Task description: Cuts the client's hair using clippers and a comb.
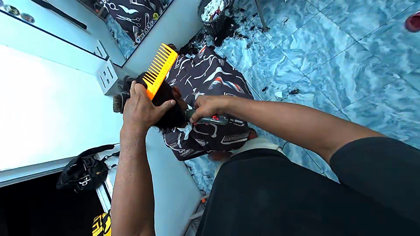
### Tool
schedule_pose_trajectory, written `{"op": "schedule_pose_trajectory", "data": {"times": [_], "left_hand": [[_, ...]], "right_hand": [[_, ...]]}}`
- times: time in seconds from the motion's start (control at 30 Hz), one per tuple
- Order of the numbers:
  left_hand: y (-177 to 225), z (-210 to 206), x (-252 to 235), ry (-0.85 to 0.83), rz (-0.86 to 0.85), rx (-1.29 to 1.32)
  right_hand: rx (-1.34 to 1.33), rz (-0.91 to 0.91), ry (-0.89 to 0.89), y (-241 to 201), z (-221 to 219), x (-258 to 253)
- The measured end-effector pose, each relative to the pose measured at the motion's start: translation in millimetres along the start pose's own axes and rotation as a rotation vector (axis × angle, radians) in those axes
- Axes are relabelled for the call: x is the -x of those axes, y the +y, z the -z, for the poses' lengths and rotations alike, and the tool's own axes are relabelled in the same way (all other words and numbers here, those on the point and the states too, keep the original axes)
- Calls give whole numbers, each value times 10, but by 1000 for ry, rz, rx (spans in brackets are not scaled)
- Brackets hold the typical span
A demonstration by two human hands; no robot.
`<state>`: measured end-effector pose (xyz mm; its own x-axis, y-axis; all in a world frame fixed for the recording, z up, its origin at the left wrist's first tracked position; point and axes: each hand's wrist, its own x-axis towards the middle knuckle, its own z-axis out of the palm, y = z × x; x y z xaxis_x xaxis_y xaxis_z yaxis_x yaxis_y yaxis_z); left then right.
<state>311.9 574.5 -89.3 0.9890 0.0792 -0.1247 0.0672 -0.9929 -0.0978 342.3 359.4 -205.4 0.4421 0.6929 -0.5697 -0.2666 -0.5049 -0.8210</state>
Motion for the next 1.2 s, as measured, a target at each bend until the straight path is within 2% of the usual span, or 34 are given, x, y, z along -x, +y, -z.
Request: {"op": "schedule_pose_trajectory", "data": {"times": [0.07, 0.17, 0.3, 0.43, 0.53, 0.7, 0.87, 1.2], "left_hand": [[-39, -30, 19, -2, 8, 7], [-69, -59, 30, -2, 17, 2], [-50, -81, 38, 11, 36, -13], [-66, -94, 34, 24, 32, -10], [-78, -87, 19, 19, 26, -9], [-55, -67, 18, -2, 40, -22], [-74, -73, 8, 4, 33, -6], [-88, -68, 18, -3, 18, -22]], "right_hand": [[-65, 69, 17, 68, -61, -49], [-20, 51, 77, 75, -157, -73], [-70, 157, 106, 135, -195, -75], [-70, 112, 147, 156, -251, -62], [-87, 248, 161, 148, -262, -75], [16, 150, 202, 173, -291, -91], [-99, 361, 237, 128, -333, -111], [-100, 385, 261, 108, -368, -108]]}}
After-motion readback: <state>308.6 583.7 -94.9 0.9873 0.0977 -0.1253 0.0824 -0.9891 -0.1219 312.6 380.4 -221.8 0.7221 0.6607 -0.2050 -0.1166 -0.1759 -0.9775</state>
